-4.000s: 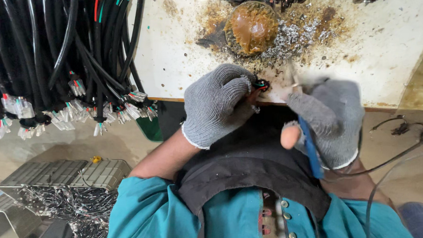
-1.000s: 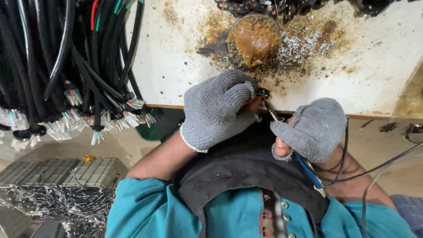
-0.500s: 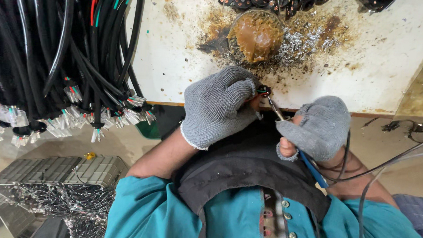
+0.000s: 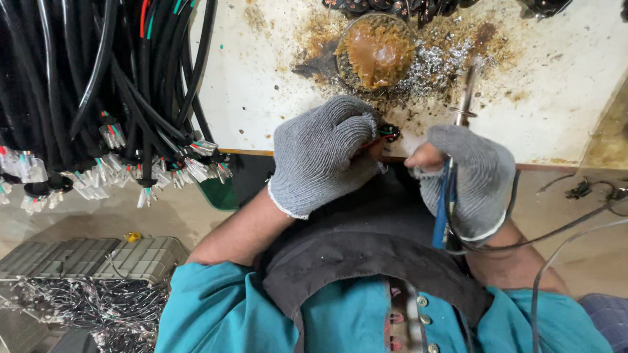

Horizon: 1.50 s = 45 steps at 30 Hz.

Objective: The person solders red and green wire ends onto electrical plug connectors at a workbench. They hold a connector in one hand and a soldering iron in the other, dip wire ends into a flux container, twist wires together, apply solder, and place finished connectors onto a growing pile on the table.

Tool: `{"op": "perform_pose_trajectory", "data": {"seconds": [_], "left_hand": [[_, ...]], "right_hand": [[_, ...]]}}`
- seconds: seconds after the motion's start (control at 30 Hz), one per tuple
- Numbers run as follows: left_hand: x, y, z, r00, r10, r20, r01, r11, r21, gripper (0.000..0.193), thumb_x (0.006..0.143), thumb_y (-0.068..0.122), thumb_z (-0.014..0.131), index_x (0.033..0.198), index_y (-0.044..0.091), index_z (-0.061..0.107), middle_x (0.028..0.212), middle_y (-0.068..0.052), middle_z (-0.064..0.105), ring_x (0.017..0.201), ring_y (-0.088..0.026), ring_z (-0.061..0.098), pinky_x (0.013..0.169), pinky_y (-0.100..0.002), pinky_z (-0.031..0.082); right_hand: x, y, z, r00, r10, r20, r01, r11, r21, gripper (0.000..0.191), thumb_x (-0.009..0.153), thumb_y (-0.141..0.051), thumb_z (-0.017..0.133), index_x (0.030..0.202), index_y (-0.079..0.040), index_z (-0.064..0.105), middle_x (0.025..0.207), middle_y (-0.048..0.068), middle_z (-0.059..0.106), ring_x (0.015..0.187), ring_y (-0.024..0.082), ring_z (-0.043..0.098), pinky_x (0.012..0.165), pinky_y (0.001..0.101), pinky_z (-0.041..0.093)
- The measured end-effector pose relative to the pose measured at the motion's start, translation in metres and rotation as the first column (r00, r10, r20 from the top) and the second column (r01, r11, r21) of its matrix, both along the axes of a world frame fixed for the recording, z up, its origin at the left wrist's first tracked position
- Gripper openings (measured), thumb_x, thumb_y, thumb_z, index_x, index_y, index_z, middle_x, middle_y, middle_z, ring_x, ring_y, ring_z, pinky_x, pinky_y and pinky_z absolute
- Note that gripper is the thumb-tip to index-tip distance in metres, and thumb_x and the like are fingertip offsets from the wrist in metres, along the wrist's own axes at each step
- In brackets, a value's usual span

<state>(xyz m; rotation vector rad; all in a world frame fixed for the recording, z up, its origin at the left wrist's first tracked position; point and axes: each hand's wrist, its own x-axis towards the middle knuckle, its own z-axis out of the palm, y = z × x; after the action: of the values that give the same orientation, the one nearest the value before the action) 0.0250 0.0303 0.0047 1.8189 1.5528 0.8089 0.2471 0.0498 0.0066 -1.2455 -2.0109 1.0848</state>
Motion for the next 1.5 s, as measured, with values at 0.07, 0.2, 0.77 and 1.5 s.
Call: {"op": "perform_pose_trajectory", "data": {"seconds": [0.07, 0.2, 0.77, 1.5], "left_hand": [[0.0, 0.0, 0.0, 1.0, -0.001, -0.002, 0.001, 1.0, -0.005, 0.022, 0.084, 0.02, 0.083, 0.097, 0.015, 0.067, 0.105, -0.004, 0.068, 0.084, -0.028, 0.07, 0.068, -0.039, 0.054], [0.002, 0.0, -0.001, 0.999, -0.005, -0.032, 0.004, 0.999, -0.033, 0.02, 0.082, 0.021, 0.082, 0.094, 0.016, 0.067, 0.102, -0.004, 0.068, 0.082, -0.028, 0.069, 0.066, -0.039, 0.052], [0.002, -0.001, 0.0, 1.0, 0.002, -0.012, -0.002, 0.999, -0.036, 0.017, 0.083, 0.02, 0.081, 0.09, 0.016, 0.066, 0.103, -0.004, 0.068, 0.084, -0.027, 0.069, 0.067, -0.039, 0.053], [0.001, -0.002, -0.005, 1.0, -0.004, -0.016, 0.004, 1.0, -0.013, 0.02, 0.08, 0.019, 0.082, 0.091, 0.015, 0.066, 0.105, -0.004, 0.068, 0.085, -0.027, 0.07, 0.067, -0.038, 0.054]], "right_hand": [[0.001, 0.0, 0.003, 0.998, -0.022, 0.061, 0.031, 0.989, -0.142, 0.01, 0.103, -0.01, 0.069, 0.099, -0.009, 0.06, 0.087, 0.007, 0.072, 0.08, 0.022, 0.072, 0.076, 0.0312, 0.055], [-0.005, -0.003, 0.01, 0.976, -0.101, -0.193, 0.048, 0.964, -0.261, 0.04, 0.1, -0.001, 0.072, 0.127, -0.011, 0.045, 0.103, 0.01, 0.072, 0.098, 0.023, 0.075, 0.091, 0.0312, 0.057], [-0.01, 0.0, 0.009, 0.983, -0.146, -0.112, 0.108, 0.95, -0.294, 0.02, 0.091, -0.008, 0.078, 0.108, -0.009, 0.069, 0.099, 0.008, 0.075, 0.091, 0.017, 0.074, 0.084, 0.0281, 0.058], [-0.016, -0.005, 0.0, 0.999, 0.01, 0.045, -0.012, 1.0, 0.025, 0.012, 0.096, 0.004, 0.073, 0.106, -0.002, 0.071, 0.104, 0.013, 0.077, 0.092, 0.023, 0.077, 0.083, 0.0291, 0.06]]}}
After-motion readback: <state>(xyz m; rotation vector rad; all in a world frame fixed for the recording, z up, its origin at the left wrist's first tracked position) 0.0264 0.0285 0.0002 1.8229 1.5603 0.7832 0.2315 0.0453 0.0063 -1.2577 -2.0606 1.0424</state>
